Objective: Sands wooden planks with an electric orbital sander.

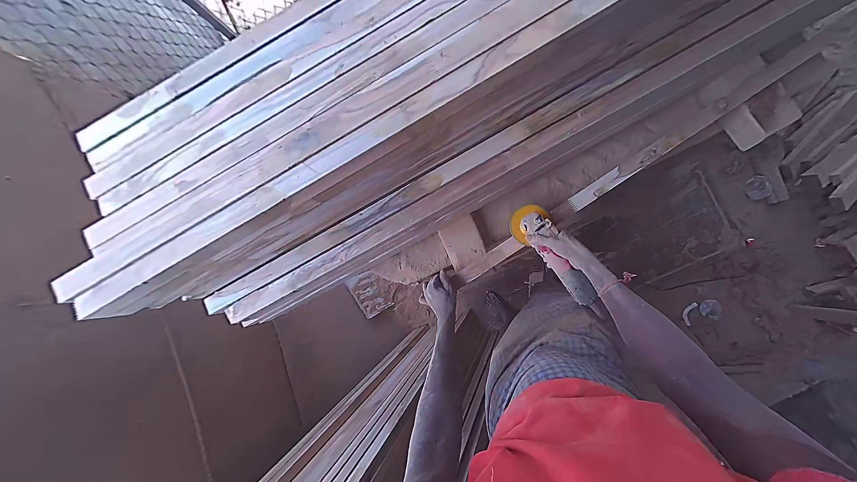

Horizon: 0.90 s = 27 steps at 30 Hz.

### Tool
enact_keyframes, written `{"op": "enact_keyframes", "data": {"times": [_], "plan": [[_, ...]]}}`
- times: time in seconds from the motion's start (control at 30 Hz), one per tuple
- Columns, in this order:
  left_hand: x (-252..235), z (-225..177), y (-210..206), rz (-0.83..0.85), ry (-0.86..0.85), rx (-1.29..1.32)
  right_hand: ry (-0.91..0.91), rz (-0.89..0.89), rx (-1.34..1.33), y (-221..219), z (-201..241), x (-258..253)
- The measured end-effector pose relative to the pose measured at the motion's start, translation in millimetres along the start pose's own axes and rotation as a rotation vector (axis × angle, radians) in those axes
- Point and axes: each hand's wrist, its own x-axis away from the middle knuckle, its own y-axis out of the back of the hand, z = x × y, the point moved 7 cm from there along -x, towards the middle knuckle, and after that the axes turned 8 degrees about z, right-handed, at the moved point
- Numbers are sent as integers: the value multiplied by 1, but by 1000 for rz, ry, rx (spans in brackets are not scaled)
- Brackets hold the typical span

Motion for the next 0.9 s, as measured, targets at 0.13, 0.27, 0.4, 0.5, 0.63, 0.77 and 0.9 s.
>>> {"op": "enact_keyframes", "data": {"times": [0.13, 0.27, 0.4, 0.5, 0.63, 0.77, 0.9], "plan": [[-4, -50, -30, 28, -133, -238, 49, -150, -175, 100, 0, 3], [-3, -150, -84, 72, -254, -248, 97, -262, -277, 213, -9, 2], [7, -284, -157, 40, -286, -220, 68, -342, -377, 330, -9, 7], [12, -366, -203, 86, -240, -210, 43, -369, -430, 408, -6, 3], [11, -408, -229, 95, -186, -202, 58, -414, -498, 518, -11, -39], [7, -402, -225, 93, -271, -266, 61, -560, -561, 597, -16, -31], [-1, -363, -207, 38, -122, -362, 30, -589, -588, 617, -31, -20]]}}
